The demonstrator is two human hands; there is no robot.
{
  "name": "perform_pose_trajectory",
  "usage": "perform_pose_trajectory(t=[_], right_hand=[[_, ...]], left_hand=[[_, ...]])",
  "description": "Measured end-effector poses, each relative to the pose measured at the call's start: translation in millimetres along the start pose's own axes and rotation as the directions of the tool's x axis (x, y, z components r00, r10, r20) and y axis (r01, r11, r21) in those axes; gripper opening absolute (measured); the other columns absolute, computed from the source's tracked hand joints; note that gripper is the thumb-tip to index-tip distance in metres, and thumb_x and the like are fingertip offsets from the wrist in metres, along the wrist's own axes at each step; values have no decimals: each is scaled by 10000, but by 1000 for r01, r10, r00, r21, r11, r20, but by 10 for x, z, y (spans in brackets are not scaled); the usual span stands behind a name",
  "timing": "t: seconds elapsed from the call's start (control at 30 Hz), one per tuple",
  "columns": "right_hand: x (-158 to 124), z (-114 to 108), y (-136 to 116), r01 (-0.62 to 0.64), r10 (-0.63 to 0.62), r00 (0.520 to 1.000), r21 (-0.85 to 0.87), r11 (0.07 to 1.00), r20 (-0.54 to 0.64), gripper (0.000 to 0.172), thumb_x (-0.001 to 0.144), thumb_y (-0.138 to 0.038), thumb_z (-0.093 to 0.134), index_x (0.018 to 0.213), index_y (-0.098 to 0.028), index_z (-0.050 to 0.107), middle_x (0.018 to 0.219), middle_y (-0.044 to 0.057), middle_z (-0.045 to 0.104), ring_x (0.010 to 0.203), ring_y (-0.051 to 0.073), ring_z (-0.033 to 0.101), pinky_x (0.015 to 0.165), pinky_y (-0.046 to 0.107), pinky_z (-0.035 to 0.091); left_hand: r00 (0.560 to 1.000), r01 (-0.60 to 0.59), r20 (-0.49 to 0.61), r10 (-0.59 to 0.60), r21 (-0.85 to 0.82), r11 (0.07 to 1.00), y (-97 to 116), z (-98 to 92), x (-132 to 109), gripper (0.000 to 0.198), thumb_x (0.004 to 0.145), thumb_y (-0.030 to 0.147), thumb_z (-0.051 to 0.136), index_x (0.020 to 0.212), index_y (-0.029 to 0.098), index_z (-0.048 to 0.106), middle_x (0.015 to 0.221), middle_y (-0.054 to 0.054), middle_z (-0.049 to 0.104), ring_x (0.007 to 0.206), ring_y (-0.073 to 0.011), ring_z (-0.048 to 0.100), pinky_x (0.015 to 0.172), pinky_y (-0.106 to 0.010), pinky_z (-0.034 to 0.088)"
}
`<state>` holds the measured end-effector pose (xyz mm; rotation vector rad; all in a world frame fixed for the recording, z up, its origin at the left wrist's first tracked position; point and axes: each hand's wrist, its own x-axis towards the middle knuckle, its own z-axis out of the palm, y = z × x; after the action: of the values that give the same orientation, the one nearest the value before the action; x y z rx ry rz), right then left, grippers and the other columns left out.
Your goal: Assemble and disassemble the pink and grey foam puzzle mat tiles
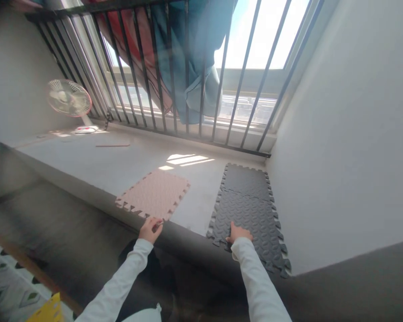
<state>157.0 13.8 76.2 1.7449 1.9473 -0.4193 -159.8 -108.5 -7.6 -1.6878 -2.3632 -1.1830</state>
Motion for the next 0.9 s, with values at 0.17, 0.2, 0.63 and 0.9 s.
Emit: perform_pose_trajectory(t=[0.17,0.2,0.63,0.9], right_hand=[[78,44,28,26,-26,1000,-14,1000,-2,698,724,-368,572,1335,-243,260,1202,149,522,1080,273,501,818,376,403],[90,52,33,31,-31,1000,-17,999,-3,697,725,-369,570,1335,-238,260,1200,150,523,1081,273,501,822,375,401],[125,68,43,50,-51,999,-50,997,-18,684,726,-358,570,1330,-226,277,1178,143,543,1070,267,512,813,371,413],[86,51,24,21,-21,1000,-36,999,-9,712,720,-377,574,1340,-246,250,1200,143,525,1079,271,504,822,381,410]], left_hand=[[993,106,40,-112,126,986,16,18,55,160,756,251,506,809,239,656,766,-9,574,686,-113,549,676,-218,448],[990,123,46,-130,140,982,17,12,84,153,754,242,513,817,236,652,769,-8,580,683,-111,549,676,-216,443],[965,195,111,-239,310,931,205,5,44,113,750,285,519,805,224,596,875,-15,594,829,-139,535,705,-226,403],[931,194,177,-318,497,846,446,-63,153,202,776,284,436,896,205,579,920,-67,600,911,-204,522,706,-293,403]])
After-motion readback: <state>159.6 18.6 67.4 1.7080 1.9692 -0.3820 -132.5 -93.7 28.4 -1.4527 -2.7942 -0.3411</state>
